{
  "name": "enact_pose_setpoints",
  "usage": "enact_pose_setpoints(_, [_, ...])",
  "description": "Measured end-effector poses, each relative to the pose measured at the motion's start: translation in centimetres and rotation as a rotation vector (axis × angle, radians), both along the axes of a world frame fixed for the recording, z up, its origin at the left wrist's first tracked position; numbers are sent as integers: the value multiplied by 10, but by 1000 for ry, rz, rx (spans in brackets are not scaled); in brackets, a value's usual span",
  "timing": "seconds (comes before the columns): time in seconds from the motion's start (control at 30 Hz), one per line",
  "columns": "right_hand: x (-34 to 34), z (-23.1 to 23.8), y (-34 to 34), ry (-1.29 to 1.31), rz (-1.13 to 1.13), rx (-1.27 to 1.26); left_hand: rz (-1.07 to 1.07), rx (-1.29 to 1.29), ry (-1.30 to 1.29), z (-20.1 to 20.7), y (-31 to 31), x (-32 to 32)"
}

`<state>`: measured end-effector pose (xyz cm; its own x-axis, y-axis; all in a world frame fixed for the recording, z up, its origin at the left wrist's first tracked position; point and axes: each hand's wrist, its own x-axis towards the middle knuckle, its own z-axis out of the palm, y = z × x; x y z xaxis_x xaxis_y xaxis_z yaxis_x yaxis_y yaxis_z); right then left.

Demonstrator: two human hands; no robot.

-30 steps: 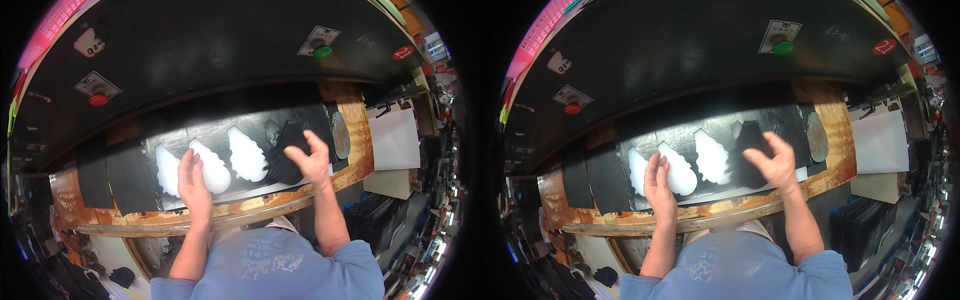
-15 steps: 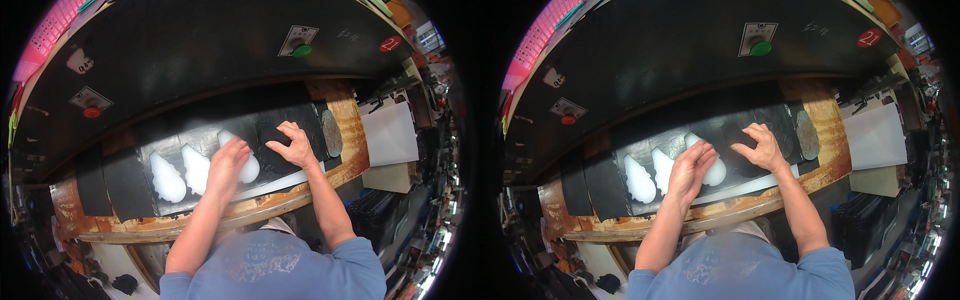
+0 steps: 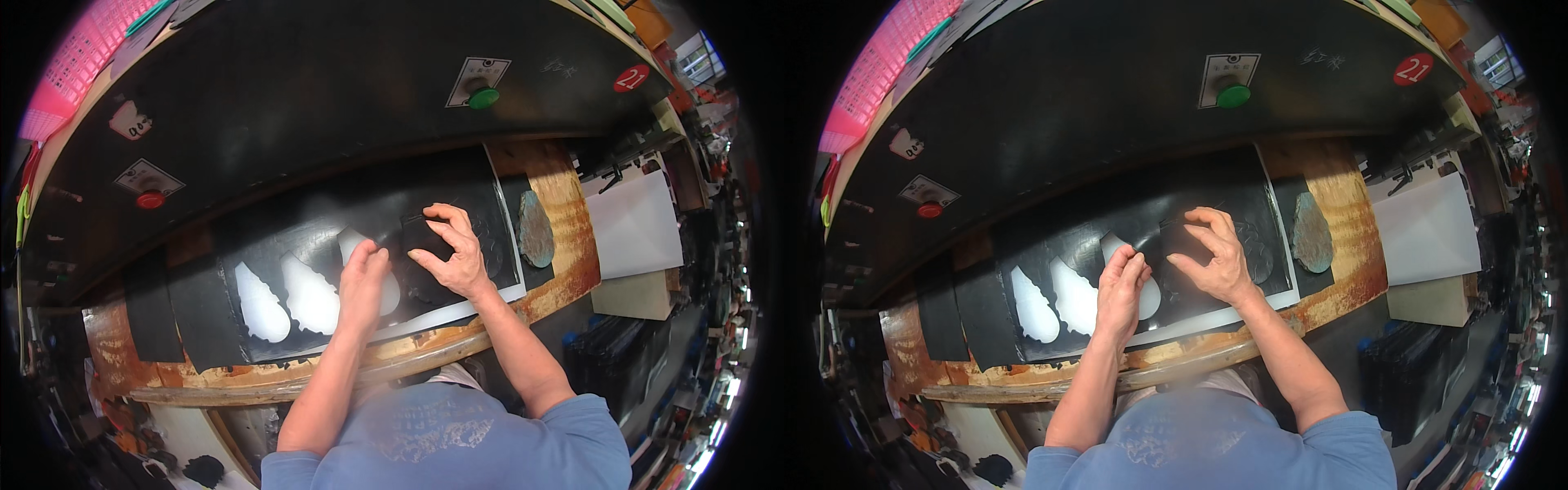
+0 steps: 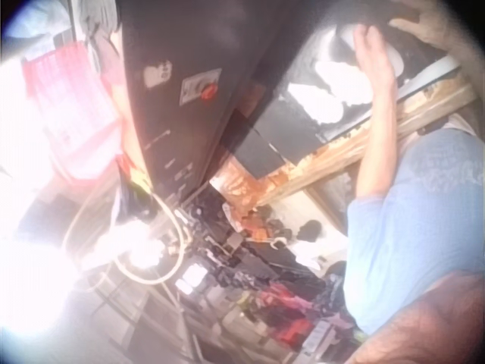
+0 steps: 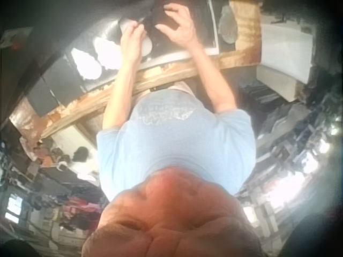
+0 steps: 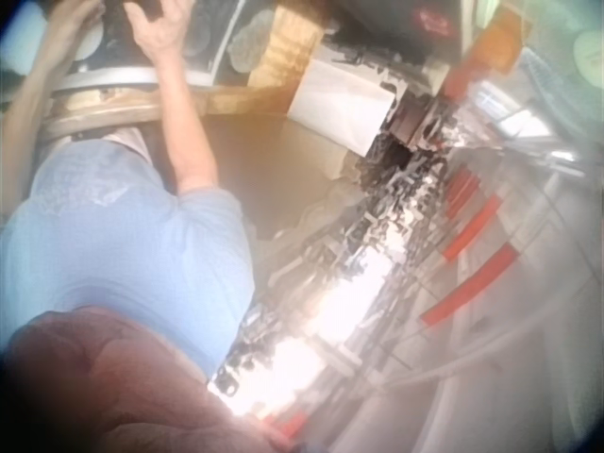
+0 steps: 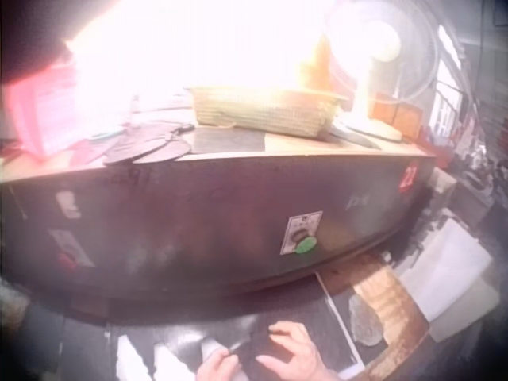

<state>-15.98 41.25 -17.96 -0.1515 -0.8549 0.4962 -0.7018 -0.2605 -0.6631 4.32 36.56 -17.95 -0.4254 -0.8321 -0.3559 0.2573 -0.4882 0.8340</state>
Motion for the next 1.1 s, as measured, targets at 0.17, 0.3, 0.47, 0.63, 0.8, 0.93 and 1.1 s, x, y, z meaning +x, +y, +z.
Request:
enact_pose_setpoints(0.17, [-4, 2, 1, -136, -17, 105, -83, -113, -18, -1, -7, -7])
enact_pose_setpoints(0.3, [-12, 7, 3, -301, 21, 199, -95, -18, 211, -6, -6, -12])
enact_pose_setpoints(0.47, [-24, 5, 3, -338, 102, 241, -151, 52, 391, -13, -11, -8])
enact_pose_setpoints(0.63, [-22, -1, 1, -164, 121, 195, -95, 65, 516, -13, -8, -13])
enact_pose_setpoints(0.8, [-13, 0, 3, -99, 43, 175, -75, 23, 380, -15, -6, -21])
enact_pose_setpoints(0.93, [-14, 8, 6, -210, 115, 268, -112, 58, 373, -18, -5, -20])
enact_pose_setpoints(1.1, [-9, 20, 7, 28, 139, 181, -49, -7, 219, -14, -3, -21])
